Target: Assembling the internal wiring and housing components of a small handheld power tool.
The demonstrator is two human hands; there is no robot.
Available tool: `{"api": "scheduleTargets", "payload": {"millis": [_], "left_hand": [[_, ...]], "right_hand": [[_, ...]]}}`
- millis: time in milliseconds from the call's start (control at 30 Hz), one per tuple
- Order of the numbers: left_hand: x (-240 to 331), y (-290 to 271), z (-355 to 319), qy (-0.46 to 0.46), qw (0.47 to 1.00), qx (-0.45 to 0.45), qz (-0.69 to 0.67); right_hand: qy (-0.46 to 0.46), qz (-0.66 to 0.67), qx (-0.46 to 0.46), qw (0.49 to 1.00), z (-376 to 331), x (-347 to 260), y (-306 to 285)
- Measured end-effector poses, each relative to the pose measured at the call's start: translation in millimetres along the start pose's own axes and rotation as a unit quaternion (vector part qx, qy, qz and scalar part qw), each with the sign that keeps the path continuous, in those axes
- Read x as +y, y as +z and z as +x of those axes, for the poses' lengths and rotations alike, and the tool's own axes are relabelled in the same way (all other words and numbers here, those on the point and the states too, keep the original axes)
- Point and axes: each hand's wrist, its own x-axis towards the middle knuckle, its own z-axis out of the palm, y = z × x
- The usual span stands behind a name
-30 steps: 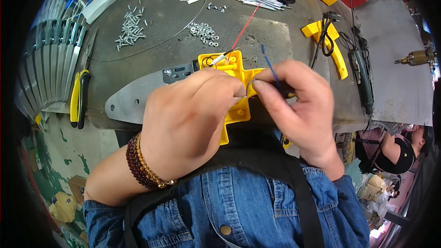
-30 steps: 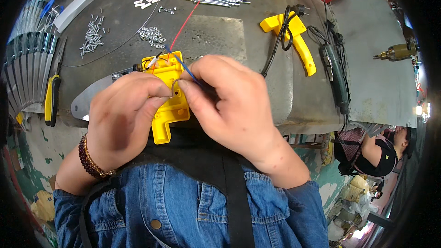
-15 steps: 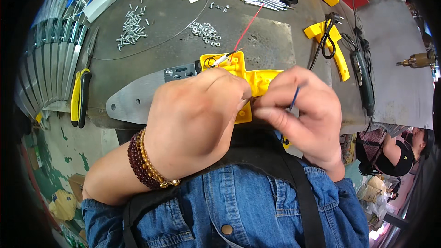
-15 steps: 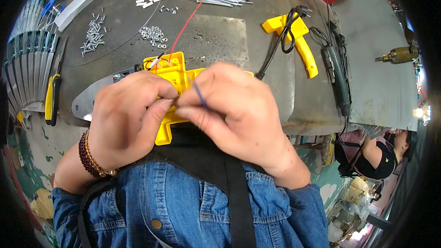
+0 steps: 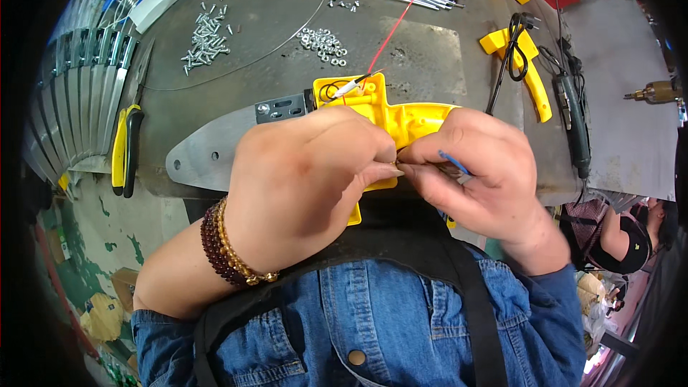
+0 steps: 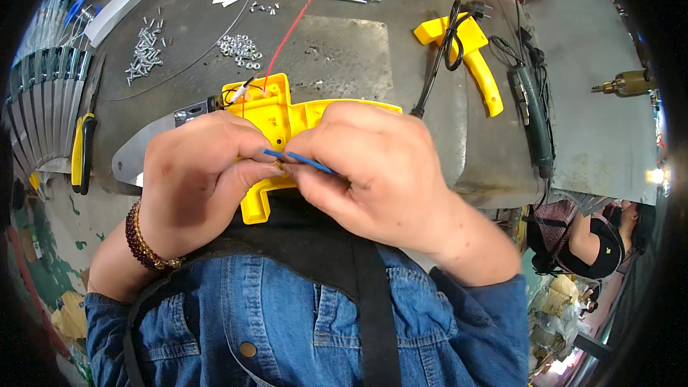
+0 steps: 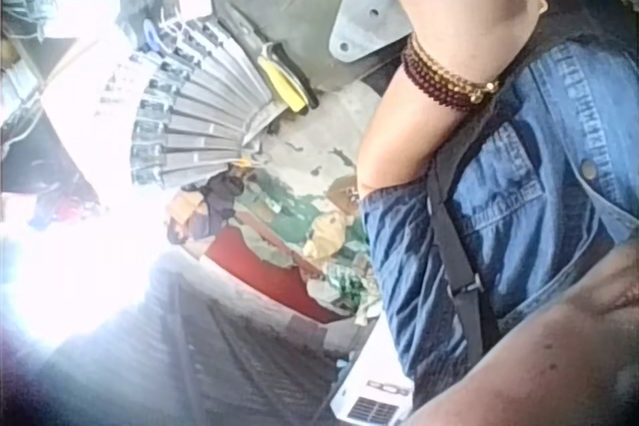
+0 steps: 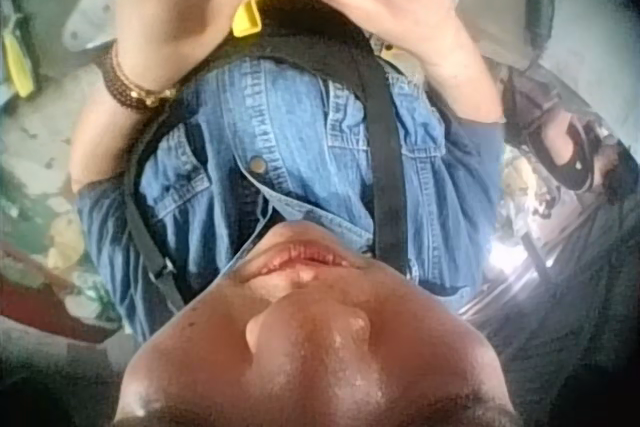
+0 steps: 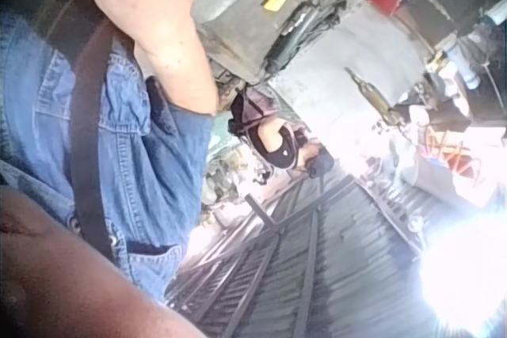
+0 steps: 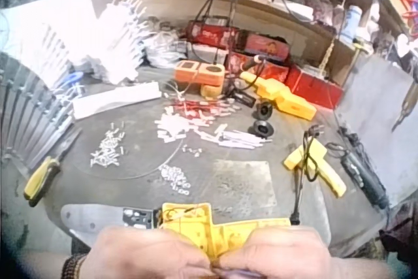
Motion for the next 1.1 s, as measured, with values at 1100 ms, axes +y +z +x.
{"api": "scheduleTargets", "payload": {"millis": [1100], "left_hand": [[-8.9,-66.7,-18.9,-0.043,0.962,-0.175,0.207]], "right_hand": [[0.018,-0.029,-0.092,0.995,-10.2,-8.6,-45.5]]}}
